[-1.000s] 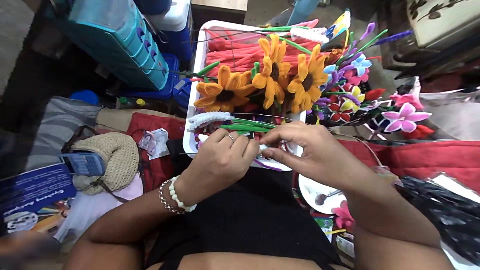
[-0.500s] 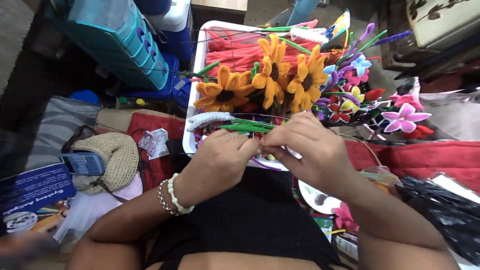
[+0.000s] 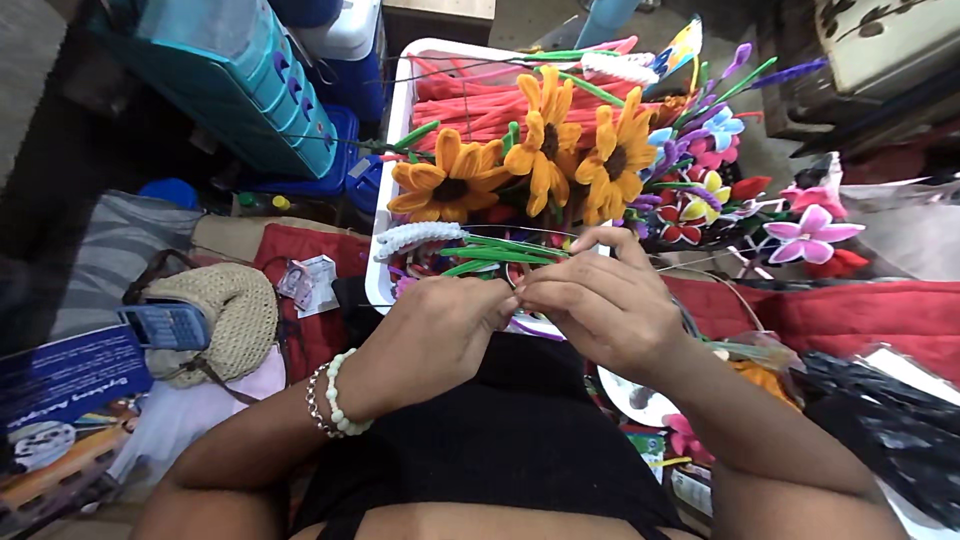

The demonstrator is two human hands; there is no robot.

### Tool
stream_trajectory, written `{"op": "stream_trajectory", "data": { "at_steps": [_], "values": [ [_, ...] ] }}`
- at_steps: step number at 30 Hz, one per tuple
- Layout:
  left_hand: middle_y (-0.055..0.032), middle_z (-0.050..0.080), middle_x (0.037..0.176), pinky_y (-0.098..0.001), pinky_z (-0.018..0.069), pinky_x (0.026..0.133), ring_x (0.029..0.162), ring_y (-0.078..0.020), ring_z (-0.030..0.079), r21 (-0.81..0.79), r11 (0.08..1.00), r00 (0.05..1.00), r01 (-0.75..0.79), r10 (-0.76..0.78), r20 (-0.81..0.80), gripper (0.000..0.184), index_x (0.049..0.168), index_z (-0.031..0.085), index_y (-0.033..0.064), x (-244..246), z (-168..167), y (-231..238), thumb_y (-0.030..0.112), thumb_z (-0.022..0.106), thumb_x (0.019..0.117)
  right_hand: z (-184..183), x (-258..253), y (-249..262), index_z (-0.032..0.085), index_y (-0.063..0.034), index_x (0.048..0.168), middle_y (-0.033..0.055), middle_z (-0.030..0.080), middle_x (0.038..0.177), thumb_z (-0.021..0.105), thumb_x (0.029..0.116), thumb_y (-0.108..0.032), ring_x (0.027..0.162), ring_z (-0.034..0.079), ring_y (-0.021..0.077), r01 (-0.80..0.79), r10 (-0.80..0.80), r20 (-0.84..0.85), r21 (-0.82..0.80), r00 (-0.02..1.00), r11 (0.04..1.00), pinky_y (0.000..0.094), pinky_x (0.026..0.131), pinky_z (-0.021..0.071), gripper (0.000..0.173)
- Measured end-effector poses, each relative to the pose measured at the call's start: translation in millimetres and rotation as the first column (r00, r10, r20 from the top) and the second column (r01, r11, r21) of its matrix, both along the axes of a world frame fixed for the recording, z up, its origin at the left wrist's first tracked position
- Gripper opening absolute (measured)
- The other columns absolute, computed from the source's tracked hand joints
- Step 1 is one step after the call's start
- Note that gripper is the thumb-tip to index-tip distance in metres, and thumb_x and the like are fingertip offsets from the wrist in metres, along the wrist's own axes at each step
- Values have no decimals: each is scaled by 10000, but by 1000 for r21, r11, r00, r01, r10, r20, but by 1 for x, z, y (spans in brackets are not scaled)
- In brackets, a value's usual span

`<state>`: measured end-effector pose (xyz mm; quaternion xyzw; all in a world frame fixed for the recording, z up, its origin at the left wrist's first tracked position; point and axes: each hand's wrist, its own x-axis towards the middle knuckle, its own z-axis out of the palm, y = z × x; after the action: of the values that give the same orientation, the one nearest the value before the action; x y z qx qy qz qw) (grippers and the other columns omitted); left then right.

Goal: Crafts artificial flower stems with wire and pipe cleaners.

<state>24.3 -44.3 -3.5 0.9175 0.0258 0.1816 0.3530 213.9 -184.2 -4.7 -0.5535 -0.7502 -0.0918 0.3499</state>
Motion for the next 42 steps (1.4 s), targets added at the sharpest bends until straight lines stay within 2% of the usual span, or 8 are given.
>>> {"op": "stream_trajectory", "data": {
  "at_steps": [7,18,23,27,30,36,40,42],
  "values": [
    [42,568,734,-115,457,605,638,35,519,-490,857,978,158,-206,-45,324,951,652,16,4,2,5,170,418,1114,-12,6,-1,658,-42,1093,71,730,979,583,1027,-81,863,642,169,-40,-20,265,221,964,974,367,975,433,107],
    [23,678,955,-189,550,734,792,-13,639,-805,575,901,144,-412,-133,350,1130,631,30,3,3,15,212,331,1132,-13,5,1,646,-67,1068,66,723,990,614,1023,-78,920,654,166,-35,27,72,119,997,992,349,1006,440,56],
    [59,684,921,-157,530,686,757,12,625,-937,319,863,141,-503,-41,297,1041,649,74,5,0,17,154,370,1105,-18,2,1,599,-67,1059,83,675,976,556,1042,-77,915,628,190,-71,61,65,163,996,984,343,974,460,47],
    [57,668,882,-153,529,675,733,8,617,-972,211,859,106,-512,-17,291,1014,649,80,7,-3,15,150,380,1101,-24,-1,1,582,-64,1049,86,650,948,536,1055,-118,879,605,197,-43,16,118,235,993,971,338,934,460,71],
    [64,667,883,-152,527,687,741,11,615,-962,256,889,97,-457,-32,279,1017,654,87,7,-6,17,147,392,1093,-23,-2,1,605,-78,1064,72,684,968,571,1042,-116,915,632,181,13,-33,92,207,995,978,342,982,446,55],
    [31,712,897,-180,566,706,758,-7,661,-724,676,938,139,-324,-123,319,1103,668,29,-3,2,19,198,398,1120,-11,2,-4,710,-63,1056,71,731,945,631,1009,-60,926,667,176,60,-63,43,77,997,995,366,1002,456,92],
    [61,706,1057,-236,559,865,965,1,654,-278,960,982,26,-76,-170,386,1273,658,123,-13,8,21,344,383,1117,-10,3,-8,757,-66,1040,84,752,941,605,1008,-29,917,695,189,100,-100,-1,55,995,993,326,890,536,160],
    [8,682,1224,-345,521,991,1136,-85,627,-96,995,996,-42,33,-87,413,1325,649,109,-16,10,22,372,425,1098,-8,2,-10,762,-71,1036,90,752,958,611,1006,-38,939,698,182,150,-149,-27,62,989,987,310,879,544,158]
  ]
}}
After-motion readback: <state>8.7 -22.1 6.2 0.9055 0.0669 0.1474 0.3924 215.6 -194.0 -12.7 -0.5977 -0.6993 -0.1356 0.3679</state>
